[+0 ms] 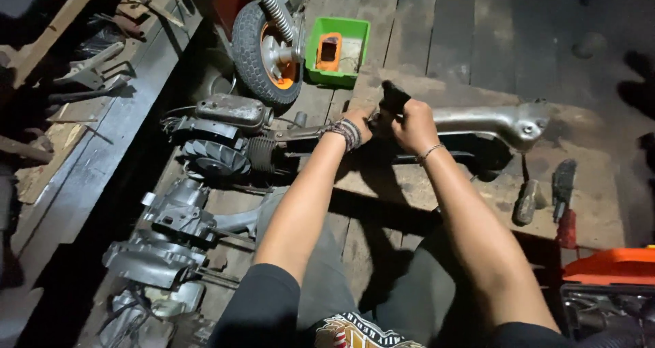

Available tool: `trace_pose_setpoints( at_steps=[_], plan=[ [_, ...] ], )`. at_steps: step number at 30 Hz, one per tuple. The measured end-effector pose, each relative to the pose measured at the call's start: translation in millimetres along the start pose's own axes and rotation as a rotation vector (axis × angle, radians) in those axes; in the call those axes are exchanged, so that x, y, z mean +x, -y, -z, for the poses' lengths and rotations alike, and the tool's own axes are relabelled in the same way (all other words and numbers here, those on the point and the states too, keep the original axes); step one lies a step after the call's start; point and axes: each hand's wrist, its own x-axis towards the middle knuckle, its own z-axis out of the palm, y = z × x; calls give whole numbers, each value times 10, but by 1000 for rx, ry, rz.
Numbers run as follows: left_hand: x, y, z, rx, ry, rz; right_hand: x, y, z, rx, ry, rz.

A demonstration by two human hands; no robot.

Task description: Sanding a metal motorcycle component by hand using sandpaper to smooth the surface.

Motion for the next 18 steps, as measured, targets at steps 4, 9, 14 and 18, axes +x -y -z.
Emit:
trace_pose_setpoints(
  at_steps=[4,9,14,18],
  plan=[
    [-335,-298,321,-59,29,-43,21,203,69,58,-52,17],
    [-452,-441,428,-3,49,-65,18,37,-16,66,-40,30],
    [-469,-401,394,-2,76,-41,1,216,77,131,-14,-10],
    [-556,-467,499,-3,115,67,52,356,134,159,-137,9]
  ],
)
